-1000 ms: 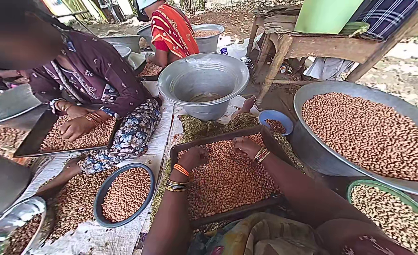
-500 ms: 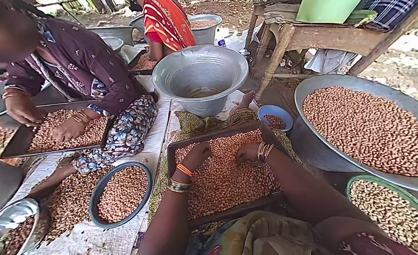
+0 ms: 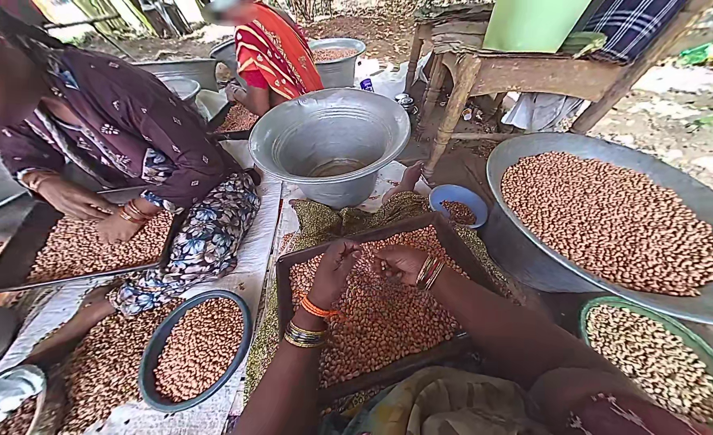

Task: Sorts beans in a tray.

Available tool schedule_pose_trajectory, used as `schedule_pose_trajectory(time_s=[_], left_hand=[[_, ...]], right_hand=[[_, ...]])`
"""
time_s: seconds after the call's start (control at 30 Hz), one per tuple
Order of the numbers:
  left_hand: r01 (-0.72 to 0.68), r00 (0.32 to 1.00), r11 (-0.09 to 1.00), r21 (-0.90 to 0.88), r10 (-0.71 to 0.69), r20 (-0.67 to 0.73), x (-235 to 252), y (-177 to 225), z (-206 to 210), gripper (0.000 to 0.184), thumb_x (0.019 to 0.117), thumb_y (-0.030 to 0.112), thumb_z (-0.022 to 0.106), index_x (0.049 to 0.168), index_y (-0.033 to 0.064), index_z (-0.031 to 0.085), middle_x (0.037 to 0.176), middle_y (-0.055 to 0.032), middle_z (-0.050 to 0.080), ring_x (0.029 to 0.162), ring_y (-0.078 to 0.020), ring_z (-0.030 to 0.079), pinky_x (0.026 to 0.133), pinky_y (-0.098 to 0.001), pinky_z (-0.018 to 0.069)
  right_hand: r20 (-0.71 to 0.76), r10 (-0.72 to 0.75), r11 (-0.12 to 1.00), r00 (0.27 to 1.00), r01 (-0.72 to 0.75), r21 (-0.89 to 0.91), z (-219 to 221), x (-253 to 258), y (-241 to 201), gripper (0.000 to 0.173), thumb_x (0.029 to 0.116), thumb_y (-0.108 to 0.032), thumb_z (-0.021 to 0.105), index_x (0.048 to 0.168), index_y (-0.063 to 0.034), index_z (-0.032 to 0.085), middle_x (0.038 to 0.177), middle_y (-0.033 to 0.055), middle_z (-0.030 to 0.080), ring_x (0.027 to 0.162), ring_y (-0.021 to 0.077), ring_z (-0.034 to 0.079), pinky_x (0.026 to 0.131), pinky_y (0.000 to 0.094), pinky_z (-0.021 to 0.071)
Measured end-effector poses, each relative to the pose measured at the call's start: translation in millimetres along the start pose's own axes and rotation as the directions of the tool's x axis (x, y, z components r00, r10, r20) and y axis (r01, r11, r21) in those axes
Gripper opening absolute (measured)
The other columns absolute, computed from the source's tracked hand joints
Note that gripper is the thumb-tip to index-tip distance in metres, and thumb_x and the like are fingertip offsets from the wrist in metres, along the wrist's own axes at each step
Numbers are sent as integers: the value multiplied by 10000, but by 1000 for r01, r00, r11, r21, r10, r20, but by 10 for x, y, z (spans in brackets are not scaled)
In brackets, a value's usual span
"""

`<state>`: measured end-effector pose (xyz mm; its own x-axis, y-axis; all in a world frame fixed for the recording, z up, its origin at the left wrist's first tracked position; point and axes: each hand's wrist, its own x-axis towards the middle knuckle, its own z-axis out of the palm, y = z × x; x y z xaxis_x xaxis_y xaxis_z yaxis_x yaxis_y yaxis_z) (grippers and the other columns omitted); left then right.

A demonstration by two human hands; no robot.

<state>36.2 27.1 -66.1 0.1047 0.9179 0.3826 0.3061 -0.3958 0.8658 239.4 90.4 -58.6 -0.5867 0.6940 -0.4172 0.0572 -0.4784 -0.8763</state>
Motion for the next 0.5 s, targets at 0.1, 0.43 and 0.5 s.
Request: schedule_pose_trajectory(time_s=[0.1, 0.43, 0.5], left_hand=[[379, 925, 729, 570, -299, -232, 51, 125, -284, 251, 1030, 189, 615, 1103, -35, 702, 1066, -203, 710, 1023, -319, 693, 967, -509, 533], [559, 624, 265, 786, -758, -188, 170, -69, -511, 504, 1056, 345, 537, 1369, -48, 579, 1442, -301, 537, 1352, -461, 529, 1091, -641, 433], [492, 644, 300, 817, -757, -110, 146, -83, -428, 510, 1067, 332, 509, 1447, -7, 526, 1492, -278, 503, 1365, -457, 520, 1096, -646, 430]], right_hand=[[-233, -182, 892, 955, 61, -448, -473, 23, -199, 266, 1108, -193, 476, 1059, -22, 674, 721, -19, 543, 551, 40, 455, 521, 197, 391], [-64, 21, 483, 998, -66, -873, -602, 103, -243, 297, 1084, -117, 480, 1342, -18, 589, 980, 139, 599, 782, 194, 531, 731, 373, 462], [-13, 34, 569, 999, -30, -822, -664, -39, -322, 284, 1083, -112, 492, 1336, -49, 604, 865, 43, 559, 653, 78, 457, 624, 257, 417]])
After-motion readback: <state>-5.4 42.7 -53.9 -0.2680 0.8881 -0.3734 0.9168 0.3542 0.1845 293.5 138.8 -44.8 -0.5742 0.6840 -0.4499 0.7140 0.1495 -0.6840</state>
